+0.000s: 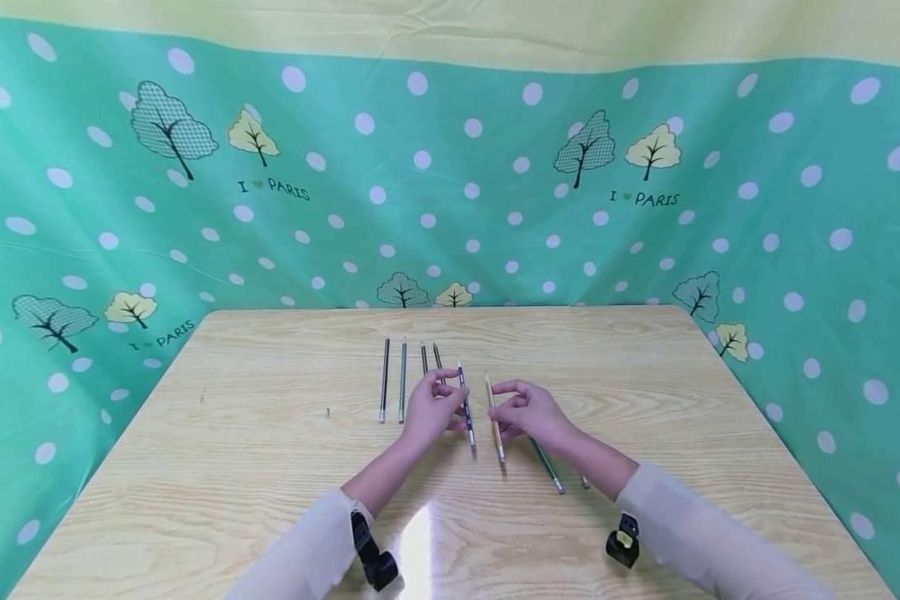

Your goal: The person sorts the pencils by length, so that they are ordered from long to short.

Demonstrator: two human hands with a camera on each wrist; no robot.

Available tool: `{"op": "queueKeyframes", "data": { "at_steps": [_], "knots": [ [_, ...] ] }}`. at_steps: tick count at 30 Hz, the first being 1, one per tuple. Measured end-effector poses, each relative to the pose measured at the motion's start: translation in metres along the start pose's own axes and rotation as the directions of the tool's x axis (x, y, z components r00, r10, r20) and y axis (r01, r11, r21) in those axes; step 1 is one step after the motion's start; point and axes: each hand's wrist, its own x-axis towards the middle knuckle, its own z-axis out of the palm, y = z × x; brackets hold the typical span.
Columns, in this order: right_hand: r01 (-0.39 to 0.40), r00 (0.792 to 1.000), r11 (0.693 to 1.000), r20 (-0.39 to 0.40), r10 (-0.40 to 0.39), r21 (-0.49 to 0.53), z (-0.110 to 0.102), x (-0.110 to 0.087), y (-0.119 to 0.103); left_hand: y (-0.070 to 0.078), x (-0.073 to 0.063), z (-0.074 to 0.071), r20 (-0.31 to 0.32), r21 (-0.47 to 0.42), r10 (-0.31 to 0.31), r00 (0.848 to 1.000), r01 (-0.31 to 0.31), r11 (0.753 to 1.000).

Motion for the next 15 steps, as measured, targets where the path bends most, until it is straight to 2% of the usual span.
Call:
{"op": "queueKeyframes", "data": {
  "at_steps": [15],
  "knots": [
    [-0.001, 1.0, 0.999, 0.016, 0.001, 0.032, -0.006, -0.001, -0.001, 0.007, 0.034, 0.005, -0.055, -0.003, -0.006, 0.998, 0.006, 1.0]
  ]
}}
